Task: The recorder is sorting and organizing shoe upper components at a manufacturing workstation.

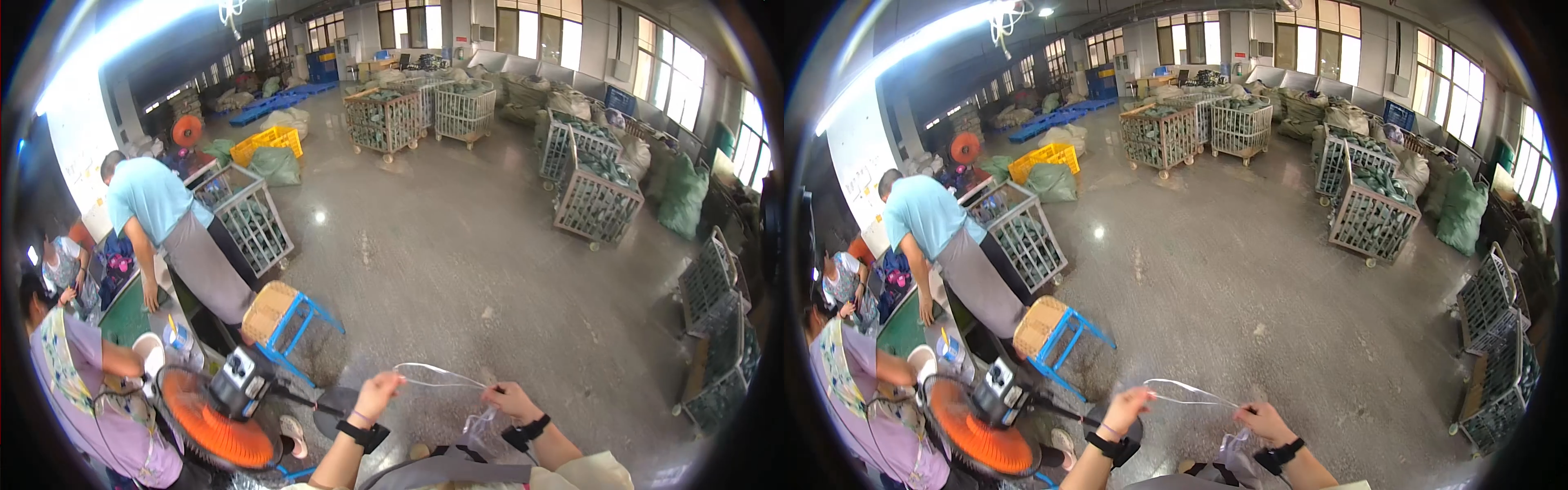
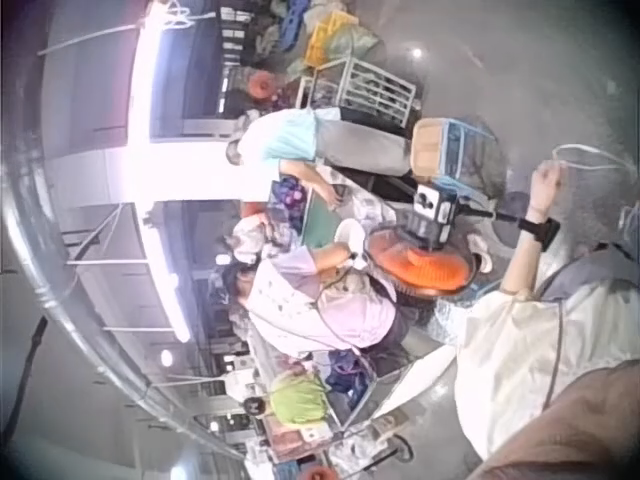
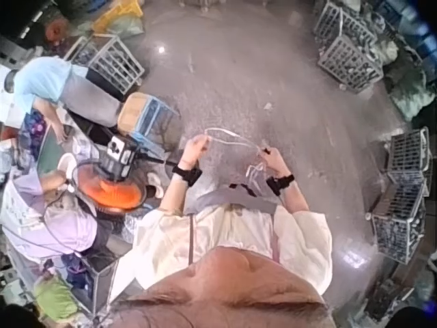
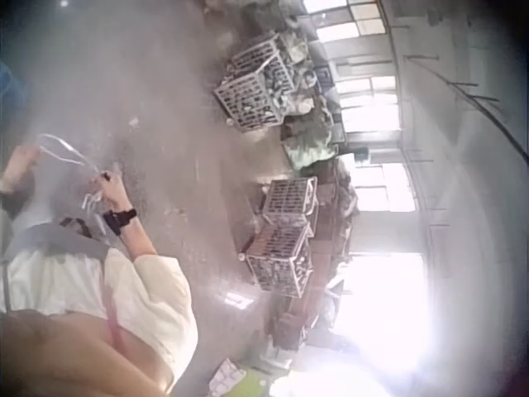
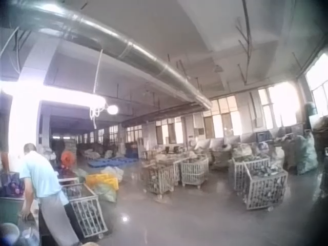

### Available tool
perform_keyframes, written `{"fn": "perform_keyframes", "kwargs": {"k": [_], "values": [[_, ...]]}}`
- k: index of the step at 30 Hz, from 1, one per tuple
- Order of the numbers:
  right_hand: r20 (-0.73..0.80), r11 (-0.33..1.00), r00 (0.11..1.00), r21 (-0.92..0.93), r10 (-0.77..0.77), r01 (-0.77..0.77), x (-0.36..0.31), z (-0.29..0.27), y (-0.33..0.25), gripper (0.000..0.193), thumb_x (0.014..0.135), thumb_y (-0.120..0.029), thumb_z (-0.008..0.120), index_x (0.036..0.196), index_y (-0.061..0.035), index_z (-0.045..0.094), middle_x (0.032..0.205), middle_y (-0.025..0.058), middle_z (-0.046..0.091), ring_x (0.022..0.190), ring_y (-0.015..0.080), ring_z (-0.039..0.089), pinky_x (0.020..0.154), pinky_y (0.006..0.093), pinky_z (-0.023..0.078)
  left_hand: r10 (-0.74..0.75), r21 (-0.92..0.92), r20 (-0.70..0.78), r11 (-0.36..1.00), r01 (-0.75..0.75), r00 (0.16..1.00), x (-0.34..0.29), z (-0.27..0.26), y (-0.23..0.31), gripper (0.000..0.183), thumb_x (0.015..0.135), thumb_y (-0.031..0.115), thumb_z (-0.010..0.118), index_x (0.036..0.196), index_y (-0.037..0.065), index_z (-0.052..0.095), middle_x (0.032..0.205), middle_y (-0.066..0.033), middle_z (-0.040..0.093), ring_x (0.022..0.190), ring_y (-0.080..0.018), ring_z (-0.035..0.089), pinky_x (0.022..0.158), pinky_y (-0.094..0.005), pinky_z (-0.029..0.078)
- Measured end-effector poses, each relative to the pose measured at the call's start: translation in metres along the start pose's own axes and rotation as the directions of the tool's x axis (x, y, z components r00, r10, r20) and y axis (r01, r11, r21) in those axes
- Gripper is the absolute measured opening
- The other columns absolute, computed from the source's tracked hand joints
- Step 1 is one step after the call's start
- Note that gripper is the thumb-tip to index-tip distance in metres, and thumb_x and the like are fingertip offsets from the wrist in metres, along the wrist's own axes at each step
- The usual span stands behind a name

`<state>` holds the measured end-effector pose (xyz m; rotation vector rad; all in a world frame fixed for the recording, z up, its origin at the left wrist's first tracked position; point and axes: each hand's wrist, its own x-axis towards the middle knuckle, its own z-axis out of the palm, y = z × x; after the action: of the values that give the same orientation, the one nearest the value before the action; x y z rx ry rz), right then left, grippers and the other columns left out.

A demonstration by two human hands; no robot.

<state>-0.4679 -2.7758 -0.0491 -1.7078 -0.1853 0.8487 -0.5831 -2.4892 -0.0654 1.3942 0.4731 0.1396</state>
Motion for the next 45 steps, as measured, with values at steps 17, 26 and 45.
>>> {"fn": "perform_keyframes", "kwargs": {"k": [17, 26, 45], "values": [[0.294, 0.518, 0.769, -0.598, -0.567, 0.611, 0.374, -0.162, -0.187, 0.021, 0.077, -0.023, 0.056, 0.087, -0.0061, 0.063, 0.085, 0.0159, 0.063, 0.072, 0.0316, 0.059, 0.066, 0.0388, 0.046, -0.021, 0.725, 0.342, 0.642, -0.249, 0.94, 0.4, 0.135, 0.103, 0.024, 0.083, 0.031, 0.054, 0.088, 0.009, 0.063, 0.069, -0.0138, 0.062, 0.059, -0.0291, 0.059, 0.056, -0.0389, 0.046], [0.729, 0.487, 0.651, -0.498, -0.213, 0.717, 0.662, -0.108, -0.249, 0.026, 0.084, -0.019, 0.05, 0.105, -0.0071, 0.061, 0.09, 0.0103, 0.063, 0.087, 0.0209, 0.059, 0.074, 0.0293, 0.045, 0.187, 0.504, -0.373, 0.863, 0.03, 0.909, 0.538, -0.009, 0.152, 0.031, 0.086, 0.026, 0.052, 0.07, 0.001, 0.063, 0.06, -0.0084, 0.059, 0.056, -0.0141, 0.055, 0.055, -0.0297, 0.042], [0.598, 0.884, 0.738, -0.101, -0.313, 0.457, 1.097, 0.037, -0.486, 0.023, 0.08, -0.026, 0.062, 0.079, -0.0025, 0.063, 0.066, 0.0029, 0.062, 0.059, 0.0088, 0.05, 0.056, 0.0271, 0.041, -0.067, -0.381, 0.143, 0.917, 0.118, 0.987, 1.019, -0.2, 0.239, 0.045, 0.093, 0.016, 0.04, 0.135, 0.009, 0.028, 0.069, 0.0023, 0.051, 0.06, -0.0078, 0.047, 0.05, -0.0188, 0.035]]}}
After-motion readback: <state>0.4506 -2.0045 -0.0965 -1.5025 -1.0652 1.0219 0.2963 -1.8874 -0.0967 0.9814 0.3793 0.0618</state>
